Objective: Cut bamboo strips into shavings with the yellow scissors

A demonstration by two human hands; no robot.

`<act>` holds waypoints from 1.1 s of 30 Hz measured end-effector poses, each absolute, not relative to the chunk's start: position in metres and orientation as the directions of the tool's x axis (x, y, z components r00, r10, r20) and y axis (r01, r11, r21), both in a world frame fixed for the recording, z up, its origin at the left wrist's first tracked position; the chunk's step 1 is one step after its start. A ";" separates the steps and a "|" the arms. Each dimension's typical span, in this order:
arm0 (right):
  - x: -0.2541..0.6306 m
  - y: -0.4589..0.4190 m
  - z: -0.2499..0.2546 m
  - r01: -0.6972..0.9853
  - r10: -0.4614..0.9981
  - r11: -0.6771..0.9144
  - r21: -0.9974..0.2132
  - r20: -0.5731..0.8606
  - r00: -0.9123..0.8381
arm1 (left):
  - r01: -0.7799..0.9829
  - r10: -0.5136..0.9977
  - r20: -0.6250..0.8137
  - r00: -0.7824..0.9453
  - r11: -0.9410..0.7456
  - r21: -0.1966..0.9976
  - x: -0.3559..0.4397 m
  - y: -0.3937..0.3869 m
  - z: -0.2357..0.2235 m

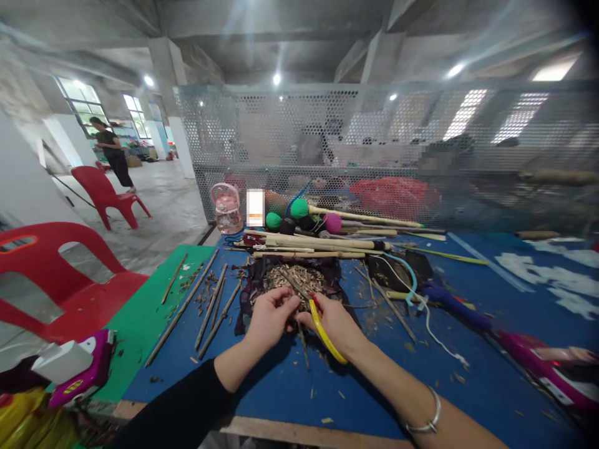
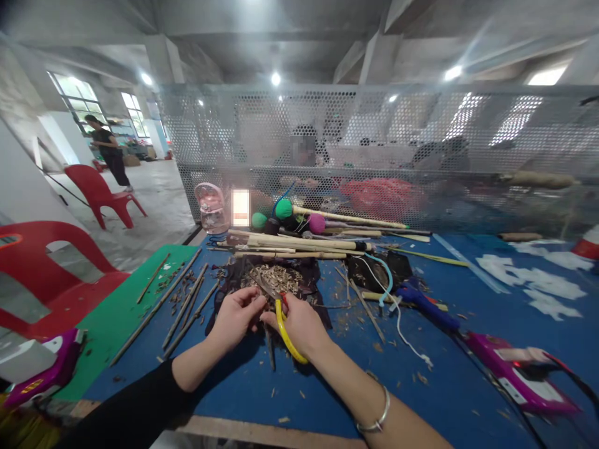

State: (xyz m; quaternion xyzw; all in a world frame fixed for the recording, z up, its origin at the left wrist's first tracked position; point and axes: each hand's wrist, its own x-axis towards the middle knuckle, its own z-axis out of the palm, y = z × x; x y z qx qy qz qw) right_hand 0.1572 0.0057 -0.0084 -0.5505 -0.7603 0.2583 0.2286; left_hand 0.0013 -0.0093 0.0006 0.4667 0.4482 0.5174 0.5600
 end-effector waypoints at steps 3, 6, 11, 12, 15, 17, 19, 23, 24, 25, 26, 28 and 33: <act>0.159 0.009 -0.009 0.717 0.960 0.242 -0.654 0.052 -0.276 | -0.160 0.996 -0.017 0.084 0.030 0.987 0.001 -0.010 0.003; 0.161 0.013 -0.010 0.639 0.935 0.278 -0.717 0.047 -0.353 | -0.180 0.993 -0.022 0.115 0.043 0.983 0.000 -0.010 0.003; 0.165 0.017 -0.009 0.647 0.925 0.290 -0.705 0.031 -0.380 | -0.228 0.995 -0.058 0.079 0.074 0.971 0.000 -0.008 0.002; 0.165 0.016 -0.008 0.687 0.937 0.282 -0.669 0.037 -0.348 | -0.241 0.996 -0.064 0.061 0.077 0.968 0.000 -0.007 0.001; 0.165 0.012 -0.003 0.781 0.958 0.262 -0.567 0.053 -0.283 | -0.261 0.997 -0.078 0.017 0.080 0.962 0.000 -0.006 -0.001; 0.164 0.008 0.000 0.795 0.959 0.263 -0.547 0.058 -0.278 | -0.256 0.997 -0.076 0.012 0.076 0.964 0.001 -0.005 -0.001; 0.161 0.005 0.002 0.779 0.950 0.297 -0.553 0.086 -0.300 | -0.250 0.997 -0.069 0.021 0.072 0.966 0.001 -0.006 -0.002; 0.155 0.002 0.004 0.766 0.931 0.361 -0.531 0.167 -0.323 | -0.231 0.998 -0.043 0.040 0.051 0.972 0.003 -0.007 -0.003; 0.155 0.002 0.004 0.777 0.936 0.349 -0.524 0.158 -0.314 | -0.217 0.999 -0.032 0.041 0.040 0.975 0.003 -0.007 -0.003; 0.154 0.002 0.005 0.794 0.945 0.325 -0.514 0.134 -0.300 | -0.199 0.999 -0.021 0.041 0.029 0.980 0.003 -0.007 -0.004; 0.154 0.002 0.006 0.813 0.953 0.297 -0.501 0.104 -0.284 | -0.180 0.999 -0.012 0.040 0.019 0.984 0.003 -0.007 -0.004; 0.156 0.003 0.006 0.851 0.968 0.242 -0.467 0.049 -0.248 | -0.146 0.999 0.002 0.039 0.004 0.989 0.002 -0.006 -0.006; 0.160 0.009 -0.001 0.857 0.969 0.228 -0.461 0.018 -0.248 | -0.138 1.000 -0.022 0.018 0.024 0.990 0.000 -0.002 -0.011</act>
